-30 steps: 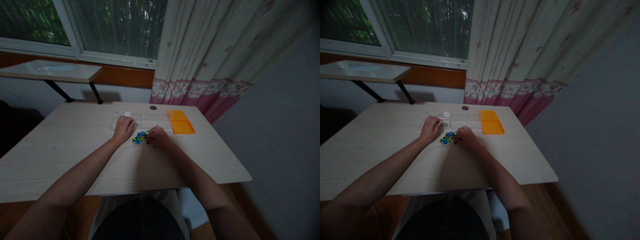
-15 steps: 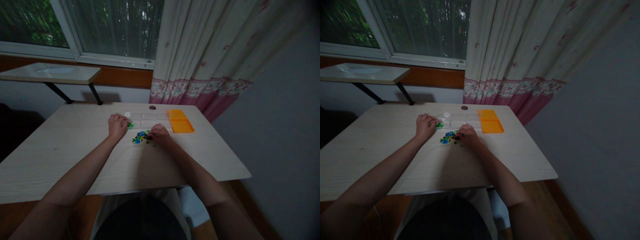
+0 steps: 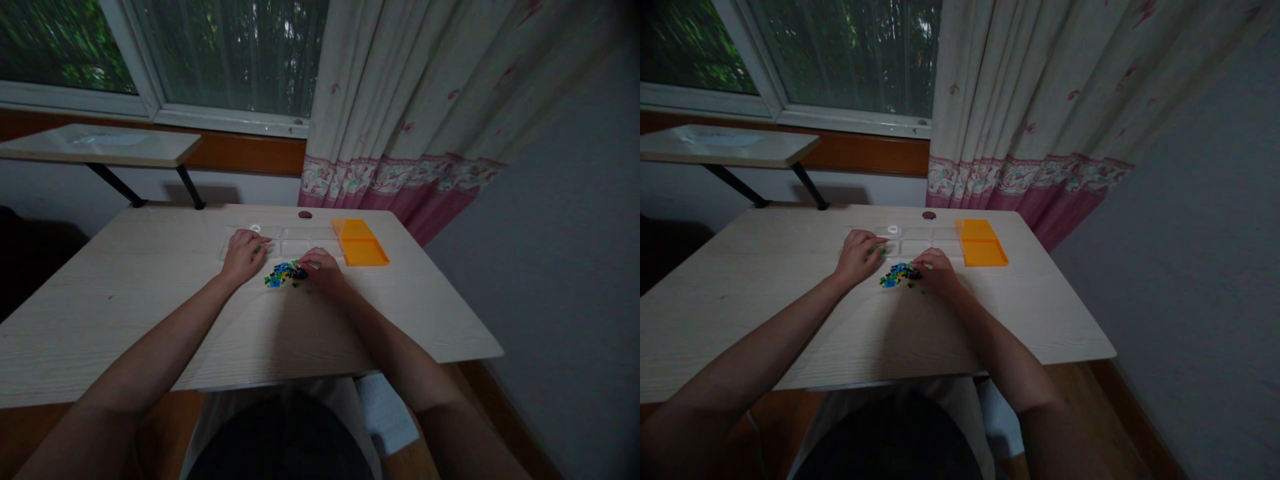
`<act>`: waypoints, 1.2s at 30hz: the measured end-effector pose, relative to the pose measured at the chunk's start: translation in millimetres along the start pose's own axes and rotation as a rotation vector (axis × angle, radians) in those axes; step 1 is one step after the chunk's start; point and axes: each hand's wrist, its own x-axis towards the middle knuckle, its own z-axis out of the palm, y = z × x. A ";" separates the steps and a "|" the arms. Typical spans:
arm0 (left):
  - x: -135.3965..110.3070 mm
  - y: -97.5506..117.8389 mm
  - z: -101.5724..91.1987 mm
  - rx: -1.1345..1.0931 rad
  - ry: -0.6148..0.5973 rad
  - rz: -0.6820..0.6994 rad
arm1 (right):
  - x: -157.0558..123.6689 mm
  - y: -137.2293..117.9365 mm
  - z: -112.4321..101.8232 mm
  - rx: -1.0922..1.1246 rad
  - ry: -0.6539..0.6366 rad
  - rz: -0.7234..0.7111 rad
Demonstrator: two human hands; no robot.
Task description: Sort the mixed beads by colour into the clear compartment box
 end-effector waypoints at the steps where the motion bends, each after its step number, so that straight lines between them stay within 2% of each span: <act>1: -0.2 5.9 -0.9 -0.016 -0.040 0.070 | 0.0 -2.2 1.0 0.056 0.004 0.031; 5: -0.8 29.1 -4.2 -0.033 -0.158 0.292 | -1.4 -9.8 4.8 0.220 -0.011 0.107; 8: -0.5 38.3 -6.5 -0.011 -0.168 0.381 | -2.1 -13.8 5.7 0.286 -0.026 0.147; 13: -0.2 37.2 -8.2 0.018 -0.111 0.412 | -2.2 -18.8 6.5 0.318 -0.058 0.207; 17: -0.8 34.4 -8.7 0.025 -0.131 0.413 | -2.3 -19.4 8.3 0.282 -0.061 0.186; 20: -1.1 33.6 -9.3 0.024 -0.171 0.368 | -1.4 -17.0 7.0 0.211 -0.043 0.115; 23: -0.9 29.9 -8.6 0.002 -0.162 0.261 | -0.3 -15.4 -0.3 0.091 -0.052 -0.001; 27: 0.7 18.1 -6.6 0.002 -0.052 0.080 | -1.1 -20.7 -17.0 -0.091 -0.226 -0.159; 30: 2.2 8.5 -5.9 -0.001 0.019 -0.023 | -1.6 -27.0 -27.0 -0.200 -0.368 -0.203; 36: 3.6 -0.4 -3.9 0.003 0.062 -0.113 | 0.5 -28.5 -30.6 -0.343 -0.469 -0.222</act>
